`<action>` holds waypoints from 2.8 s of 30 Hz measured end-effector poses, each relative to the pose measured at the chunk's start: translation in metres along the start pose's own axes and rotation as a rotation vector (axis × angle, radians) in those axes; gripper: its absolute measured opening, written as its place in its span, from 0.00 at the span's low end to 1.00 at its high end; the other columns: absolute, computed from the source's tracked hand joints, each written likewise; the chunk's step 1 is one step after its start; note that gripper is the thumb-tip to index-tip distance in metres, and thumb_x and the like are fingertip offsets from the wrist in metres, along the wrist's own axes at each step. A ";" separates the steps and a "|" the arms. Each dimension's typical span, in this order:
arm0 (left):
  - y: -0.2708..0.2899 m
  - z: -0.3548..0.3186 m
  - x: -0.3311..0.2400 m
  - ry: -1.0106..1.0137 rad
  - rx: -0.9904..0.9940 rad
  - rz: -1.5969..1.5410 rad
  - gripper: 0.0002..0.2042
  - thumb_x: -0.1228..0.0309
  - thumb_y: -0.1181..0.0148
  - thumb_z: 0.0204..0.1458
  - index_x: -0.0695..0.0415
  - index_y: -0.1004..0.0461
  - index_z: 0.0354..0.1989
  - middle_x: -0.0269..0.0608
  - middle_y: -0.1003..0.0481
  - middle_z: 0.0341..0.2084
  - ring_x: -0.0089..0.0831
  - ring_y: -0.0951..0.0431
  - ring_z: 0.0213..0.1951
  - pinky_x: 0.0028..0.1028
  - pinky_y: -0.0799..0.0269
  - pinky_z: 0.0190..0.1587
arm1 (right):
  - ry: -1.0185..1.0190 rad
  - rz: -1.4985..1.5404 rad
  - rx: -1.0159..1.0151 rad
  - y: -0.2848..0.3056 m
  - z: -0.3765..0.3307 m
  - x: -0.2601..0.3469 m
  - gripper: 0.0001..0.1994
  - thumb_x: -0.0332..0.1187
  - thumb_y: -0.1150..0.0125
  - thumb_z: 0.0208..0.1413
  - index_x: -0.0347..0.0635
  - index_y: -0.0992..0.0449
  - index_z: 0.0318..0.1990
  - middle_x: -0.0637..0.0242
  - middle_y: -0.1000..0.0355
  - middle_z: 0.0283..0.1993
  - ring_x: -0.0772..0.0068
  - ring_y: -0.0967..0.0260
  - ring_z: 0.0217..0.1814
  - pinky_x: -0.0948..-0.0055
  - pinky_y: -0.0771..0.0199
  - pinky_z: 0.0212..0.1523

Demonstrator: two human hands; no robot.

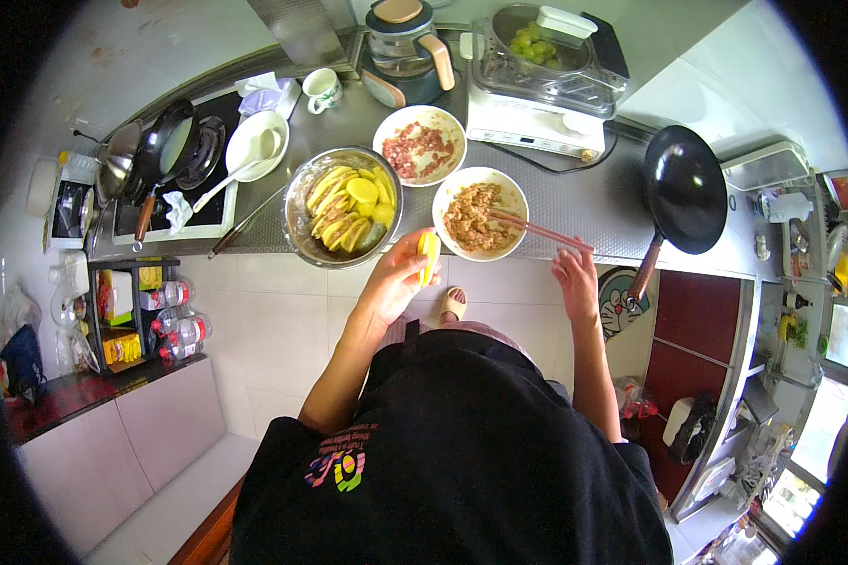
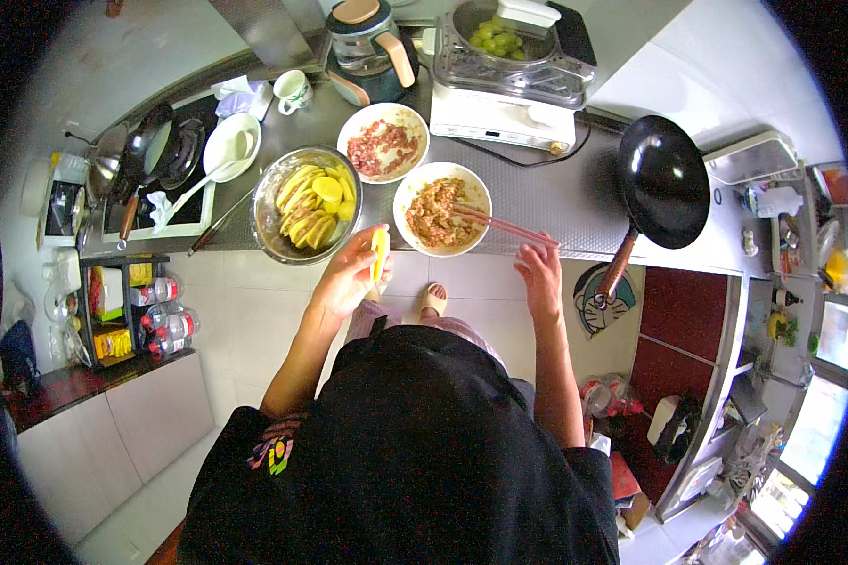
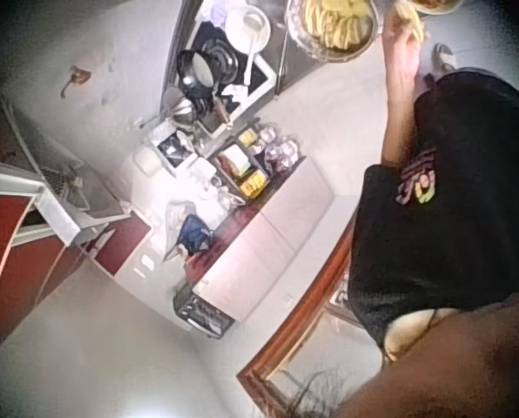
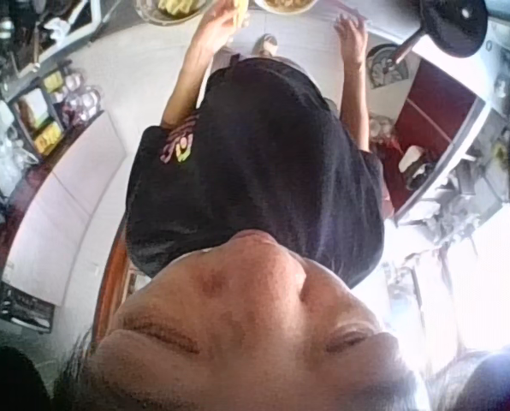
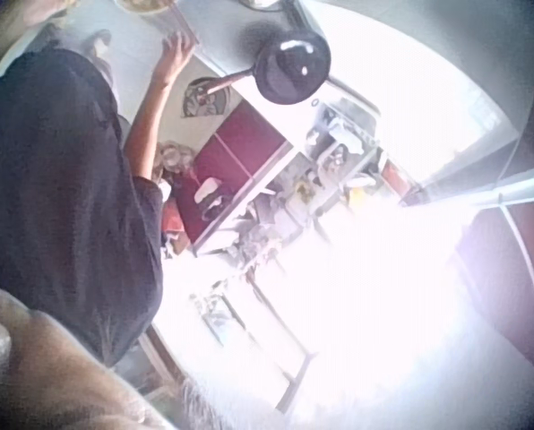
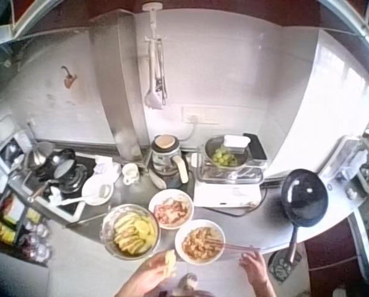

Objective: The person assembles food by placing a filling onto flatbread-like items using chopsticks, then folds and stacks them in a metal bowl. The person also briefly picks up a paper from the floor and wipes the chopsticks.

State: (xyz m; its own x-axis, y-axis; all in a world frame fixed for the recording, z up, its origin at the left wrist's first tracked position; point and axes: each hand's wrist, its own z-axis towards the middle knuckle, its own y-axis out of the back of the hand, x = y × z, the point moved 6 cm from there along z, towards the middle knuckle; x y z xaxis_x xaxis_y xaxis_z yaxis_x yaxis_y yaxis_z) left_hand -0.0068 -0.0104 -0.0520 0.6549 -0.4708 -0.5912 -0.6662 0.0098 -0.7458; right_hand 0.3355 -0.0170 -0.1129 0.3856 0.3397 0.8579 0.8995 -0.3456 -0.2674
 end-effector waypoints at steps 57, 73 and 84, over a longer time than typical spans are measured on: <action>0.035 -0.012 0.050 -0.085 -0.374 -0.208 0.16 0.64 0.45 0.62 0.61 0.29 0.53 0.46 0.23 0.47 0.38 0.23 0.49 0.44 0.27 0.56 | 0.085 0.075 0.217 -0.066 0.046 -0.008 0.11 0.28 0.45 0.66 0.31 0.27 0.52 0.56 0.25 0.53 0.63 0.24 0.54 0.68 0.23 0.58; -0.042 0.064 0.030 -0.065 -0.145 -0.365 0.21 0.62 0.46 0.62 0.61 0.34 0.60 0.48 0.28 0.57 0.41 0.29 0.60 0.48 0.33 0.64 | 0.136 0.295 0.266 -0.069 -0.024 0.083 0.09 0.30 0.47 0.67 0.35 0.25 0.49 0.55 0.27 0.55 0.64 0.26 0.55 0.68 0.22 0.56; -0.079 0.076 0.017 -0.152 -0.046 -0.382 0.25 0.77 0.51 0.55 0.58 0.38 0.64 0.51 0.32 0.59 0.46 0.30 0.62 0.46 0.36 0.66 | 0.854 -0.693 0.285 -0.119 -0.103 0.131 0.04 0.18 0.38 0.55 0.32 0.21 0.37 0.50 0.23 0.45 0.57 0.23 0.47 0.67 0.21 0.47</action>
State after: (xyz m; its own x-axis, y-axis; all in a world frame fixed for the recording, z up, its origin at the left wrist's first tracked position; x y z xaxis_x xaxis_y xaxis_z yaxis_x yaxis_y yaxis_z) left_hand 0.0836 0.0477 -0.0265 0.9009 -0.2975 -0.3161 -0.3783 -0.1812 -0.9078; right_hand 0.2578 -0.0215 0.0768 -0.3815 -0.3649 0.8493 0.9205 -0.0666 0.3849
